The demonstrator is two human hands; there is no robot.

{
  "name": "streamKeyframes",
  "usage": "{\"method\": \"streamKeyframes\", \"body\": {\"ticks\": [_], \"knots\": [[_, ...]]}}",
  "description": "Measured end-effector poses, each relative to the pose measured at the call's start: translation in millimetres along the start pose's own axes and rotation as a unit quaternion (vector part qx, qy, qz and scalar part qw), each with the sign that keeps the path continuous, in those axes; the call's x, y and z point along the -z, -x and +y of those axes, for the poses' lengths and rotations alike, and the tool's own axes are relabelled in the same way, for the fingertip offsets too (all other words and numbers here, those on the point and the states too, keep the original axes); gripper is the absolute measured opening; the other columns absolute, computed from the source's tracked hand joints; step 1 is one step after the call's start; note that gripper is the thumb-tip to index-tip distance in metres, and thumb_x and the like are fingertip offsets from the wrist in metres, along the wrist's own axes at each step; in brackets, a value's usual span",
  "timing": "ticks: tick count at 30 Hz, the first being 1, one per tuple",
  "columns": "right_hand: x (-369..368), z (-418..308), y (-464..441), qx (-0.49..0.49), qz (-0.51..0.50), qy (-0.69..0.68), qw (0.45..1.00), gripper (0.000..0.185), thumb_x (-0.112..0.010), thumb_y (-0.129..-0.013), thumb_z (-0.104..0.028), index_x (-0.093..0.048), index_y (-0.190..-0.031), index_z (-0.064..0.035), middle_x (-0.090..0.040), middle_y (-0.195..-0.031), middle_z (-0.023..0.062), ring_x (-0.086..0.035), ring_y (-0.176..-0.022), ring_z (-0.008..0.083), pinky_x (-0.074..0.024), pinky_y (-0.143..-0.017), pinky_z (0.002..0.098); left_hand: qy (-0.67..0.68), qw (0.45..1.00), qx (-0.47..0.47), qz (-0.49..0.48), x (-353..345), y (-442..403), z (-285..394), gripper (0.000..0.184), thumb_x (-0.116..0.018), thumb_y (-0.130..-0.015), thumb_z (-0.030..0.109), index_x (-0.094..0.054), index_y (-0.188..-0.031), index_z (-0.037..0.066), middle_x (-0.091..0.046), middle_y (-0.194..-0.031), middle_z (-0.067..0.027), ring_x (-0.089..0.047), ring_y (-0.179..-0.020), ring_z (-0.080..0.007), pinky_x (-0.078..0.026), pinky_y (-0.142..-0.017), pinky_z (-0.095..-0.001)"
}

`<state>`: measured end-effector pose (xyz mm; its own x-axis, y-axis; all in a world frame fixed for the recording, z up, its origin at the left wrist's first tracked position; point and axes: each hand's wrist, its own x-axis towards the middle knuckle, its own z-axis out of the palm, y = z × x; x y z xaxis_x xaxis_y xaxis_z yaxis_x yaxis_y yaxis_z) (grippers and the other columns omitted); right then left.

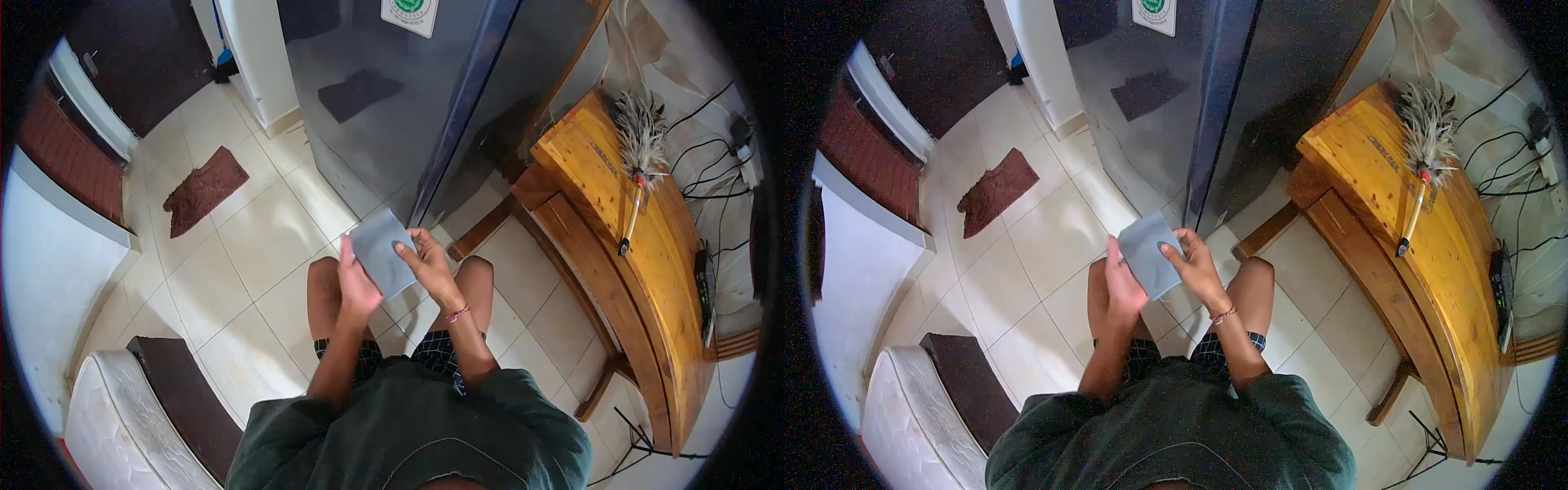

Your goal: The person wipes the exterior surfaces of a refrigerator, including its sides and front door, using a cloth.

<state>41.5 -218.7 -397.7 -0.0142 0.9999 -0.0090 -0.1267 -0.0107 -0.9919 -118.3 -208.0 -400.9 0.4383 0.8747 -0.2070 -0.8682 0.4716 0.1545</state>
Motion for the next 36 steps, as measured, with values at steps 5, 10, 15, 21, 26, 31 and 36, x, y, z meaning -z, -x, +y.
{"method": "streamKeyframes", "body": {"ticks": [5, 10, 15, 21, 26, 31, 36], "knots": [[5, -12, 13, -0.026, 0.004, 0.225, 0.974, 0.049, -0.071, -0.096, -0.017, -0.045, -0.136, -0.0055, -0.071, -0.091, 0.0087, -0.064, -0.079, 0.0092, -0.0508, -0.070, 0.0281, -0.111, 0.989, -0.095, 0.031, 28, -1, -28, 0.058, -0.046, -0.107, 0.047, -0.046, -0.146, 0.003, -0.059, -0.140, -0.0108, -0.058, -0.126, -0.0282, -0.044, -0.110, -0.0444], [20, -65, 3, 0.154, 0.080, 0.236, 0.956, 0.051, -0.072, -0.093, -0.018, -0.049, -0.137, -0.0052, -0.070, -0.113, 0.0115, -0.067, -0.104, 0.0217, -0.0501, -0.086, 0.0344, -0.424, 0.834, -0.348, 0.059, -60, -21, 10, 0.057, -0.049, -0.108, 0.031, -0.033, -0.153, -0.002, -0.043, -0.151, -0.0140, -0.042, -0.138, -0.0250, -0.032, -0.115, -0.0380], [16, -184, -36, 0.371, 0.200, 0.271, 0.865, 0.046, -0.067, -0.095, -0.015, -0.051, -0.136, -0.0027, -0.062, -0.134, 0.0166, -0.059, -0.125, 0.0286, -0.0429, -0.105, 0.0403, -0.601, 0.545, -0.571, -0.125, -237, -72, 43, 0.070, -0.046, -0.108, 0.020, -0.008, -0.161, -0.005, -0.004, -0.170, -0.0209, -0.001, -0.158, -0.0292, -0.002, -0.126, -0.0391], [16, -263, -107, 0.556, 0.251, 0.218, 0.762, 0.045, -0.056, -0.099, -0.008, -0.046, -0.141, 0.0029, -0.041, -0.156, 0.0230, -0.038, -0.147, 0.0349, -0.0276, -0.121, 0.0435, -0.604, 0.364, -0.689, -0.164, -371, -124, 18, 0.070, -0.037, -0.107, 0.051, -0.018, -0.165, 0.016, -0.010, -0.170, -0.0170, -0.002, -0.156, -0.0452, -0.002, -0.125, -0.0563], [22, -289, -129, 0.608, 0.241, 0.201, 0.729, 0.045, -0.050, -0.099, -0.009, -0.045, -0.143, 0.0022, -0.037, -0.159, 0.0228, -0.031, -0.151, 0.0367, -0.0238, -0.123, 0.0445, -0.619, 0.347, -0.684, -0.170, -312, -125, 9, 0.067, -0.041, -0.107, 0.033, -0.017, -0.163, 0.004, -0.005, -0.169, -0.0250, -0.001, -0.156, -0.0437, -0.005, -0.125, -0.0529], [26, -300, -147, 0.619, 0.227, 0.287, 0.695, 0.050, -0.045, -0.105, -0.025, -0.043, -0.150, -0.0035, -0.027, -0.166, 0.0204, -0.018, -0.156, 0.0376, -0.0147, -0.125, 0.0498, -0.656, 0.364, -0.643, -0.152, -231, -127, -10, 0.065, -0.035, -0.109, 0.033, -0.016, -0.162, 0.002, -0.005, -0.169, -0.0252, -0.002, -0.156, -0.0443, -0.004, -0.125, -0.0549], [24, -300, -162, 0.638, 0.243, 0.283, 0.674, 0.051, -0.041, -0.106, -0.024, -0.041, -0.153, -0.0053, -0.023, -0.167, 0.0192, -0.015, -0.156, 0.0383, -0.0083, -0.125, 0.0516, -0.620, 0.363, -0.677, -0.160, -316, -129, 16, 0.063, -0.030, -0.110, 0.035, -0.016, -0.163, 0.006, -0.004, -0.169, -0.0239, -0.001, -0.156, -0.0434, -0.003, -0.125, -0.0537]]}}
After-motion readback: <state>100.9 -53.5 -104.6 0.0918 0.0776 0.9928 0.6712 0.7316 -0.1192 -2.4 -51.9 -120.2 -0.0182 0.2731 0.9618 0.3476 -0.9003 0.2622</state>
